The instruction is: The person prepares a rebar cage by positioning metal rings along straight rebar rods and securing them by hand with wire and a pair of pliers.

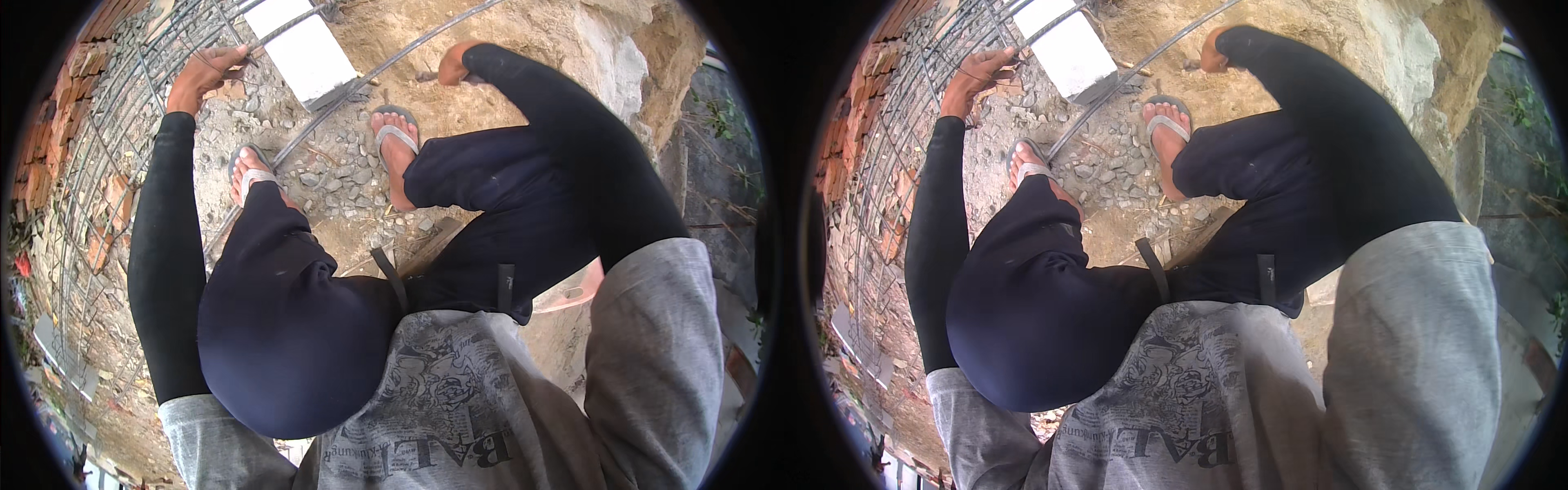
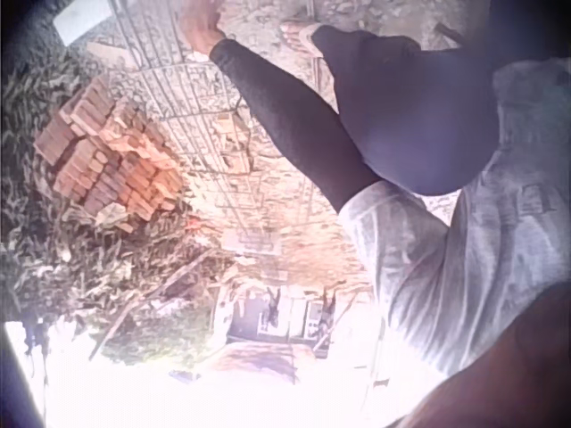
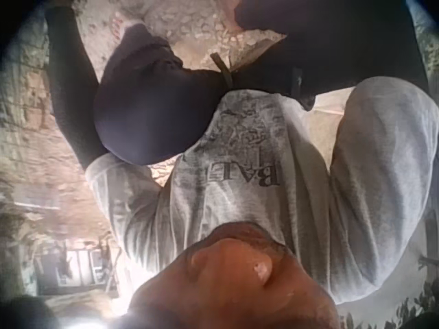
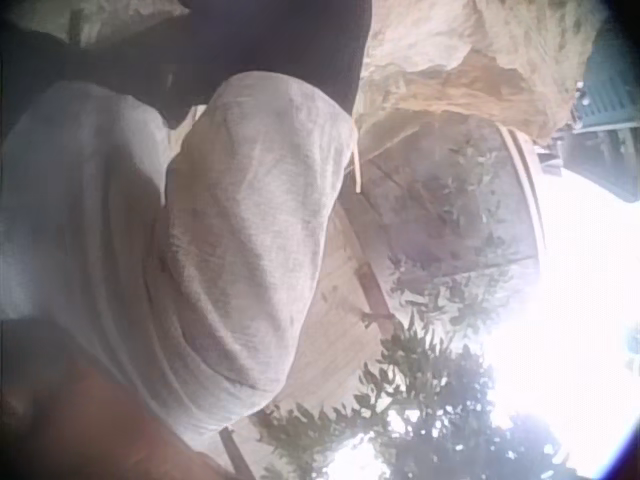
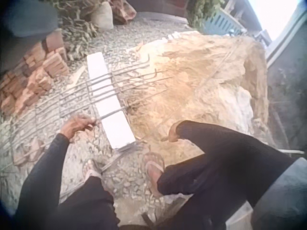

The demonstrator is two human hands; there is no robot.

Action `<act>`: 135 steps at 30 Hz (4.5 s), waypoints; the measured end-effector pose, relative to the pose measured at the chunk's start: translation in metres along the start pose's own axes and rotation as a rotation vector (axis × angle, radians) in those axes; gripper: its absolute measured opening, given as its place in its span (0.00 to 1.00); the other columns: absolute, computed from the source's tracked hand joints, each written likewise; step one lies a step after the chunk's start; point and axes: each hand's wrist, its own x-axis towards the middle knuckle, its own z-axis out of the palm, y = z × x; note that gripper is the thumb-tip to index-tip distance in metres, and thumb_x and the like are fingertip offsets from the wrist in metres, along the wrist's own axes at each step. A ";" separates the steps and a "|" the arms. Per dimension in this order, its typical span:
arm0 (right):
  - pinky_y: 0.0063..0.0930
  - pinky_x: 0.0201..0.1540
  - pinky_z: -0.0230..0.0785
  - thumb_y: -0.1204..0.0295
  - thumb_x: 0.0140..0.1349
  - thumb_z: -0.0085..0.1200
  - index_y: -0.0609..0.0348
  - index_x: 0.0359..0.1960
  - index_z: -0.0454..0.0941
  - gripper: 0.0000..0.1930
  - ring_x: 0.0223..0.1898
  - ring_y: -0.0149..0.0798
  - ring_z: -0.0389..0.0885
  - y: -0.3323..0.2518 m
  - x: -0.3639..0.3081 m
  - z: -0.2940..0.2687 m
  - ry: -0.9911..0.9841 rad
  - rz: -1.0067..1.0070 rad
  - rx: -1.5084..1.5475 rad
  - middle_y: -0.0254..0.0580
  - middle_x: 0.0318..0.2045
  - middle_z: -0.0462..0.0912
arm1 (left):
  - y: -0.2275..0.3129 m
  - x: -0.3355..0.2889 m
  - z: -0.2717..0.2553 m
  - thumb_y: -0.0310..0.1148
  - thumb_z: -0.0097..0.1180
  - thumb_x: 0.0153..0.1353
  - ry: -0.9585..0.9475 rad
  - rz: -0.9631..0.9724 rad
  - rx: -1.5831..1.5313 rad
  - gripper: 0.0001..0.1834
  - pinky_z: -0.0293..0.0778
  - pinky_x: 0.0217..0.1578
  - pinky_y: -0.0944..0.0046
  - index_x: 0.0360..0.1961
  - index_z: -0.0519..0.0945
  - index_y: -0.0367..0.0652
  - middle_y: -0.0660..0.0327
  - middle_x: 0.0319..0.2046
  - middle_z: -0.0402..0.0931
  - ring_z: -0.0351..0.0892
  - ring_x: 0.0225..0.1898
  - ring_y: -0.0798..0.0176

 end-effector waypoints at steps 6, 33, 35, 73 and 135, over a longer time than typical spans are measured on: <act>0.35 0.23 0.69 0.75 0.55 0.46 0.55 0.52 0.78 0.21 0.24 0.37 0.76 0.011 -0.120 -0.081 -0.026 -0.144 0.007 0.39 0.27 0.79 | 0.016 0.005 0.013 0.57 0.62 0.60 0.014 0.107 0.117 0.27 0.70 0.34 0.69 0.47 0.87 0.45 0.64 0.37 0.87 0.84 0.36 0.70; 0.53 0.52 0.69 0.69 0.58 0.52 0.56 0.70 0.61 0.35 0.48 0.64 0.80 -0.216 -0.116 0.030 0.661 -0.266 0.701 0.69 0.45 0.81 | 0.022 -0.009 0.009 0.47 0.70 0.54 0.191 0.020 -0.030 0.18 0.62 0.17 0.66 0.30 0.87 0.41 0.62 0.19 0.81 0.70 0.16 0.73; 0.51 0.49 0.72 0.69 0.58 0.51 0.57 0.70 0.60 0.35 0.46 0.62 0.82 -0.214 -0.107 0.022 0.632 -0.241 0.765 0.66 0.45 0.81 | 0.037 -0.012 0.018 0.48 0.69 0.55 0.199 -0.010 0.083 0.18 0.67 0.20 0.63 0.31 0.88 0.42 0.60 0.19 0.81 0.72 0.17 0.69; 0.40 0.40 0.74 0.61 0.68 0.50 0.54 0.69 0.59 0.30 0.51 0.50 0.78 -0.215 -0.108 -0.011 0.032 -0.426 1.567 0.53 0.64 0.66 | 0.029 -0.012 0.011 0.51 0.66 0.56 0.166 0.011 0.097 0.22 0.67 0.23 0.62 0.37 0.89 0.41 0.61 0.22 0.81 0.71 0.19 0.67; 0.38 0.50 0.72 0.60 0.67 0.50 0.61 0.62 0.70 0.25 0.47 0.45 0.81 -0.211 -0.051 0.012 0.544 -0.407 1.341 0.50 0.45 0.80 | 0.022 0.002 0.013 0.49 0.66 0.58 0.141 0.041 0.136 0.21 0.76 0.35 0.62 0.40 0.88 0.40 0.56 0.27 0.85 0.83 0.29 0.62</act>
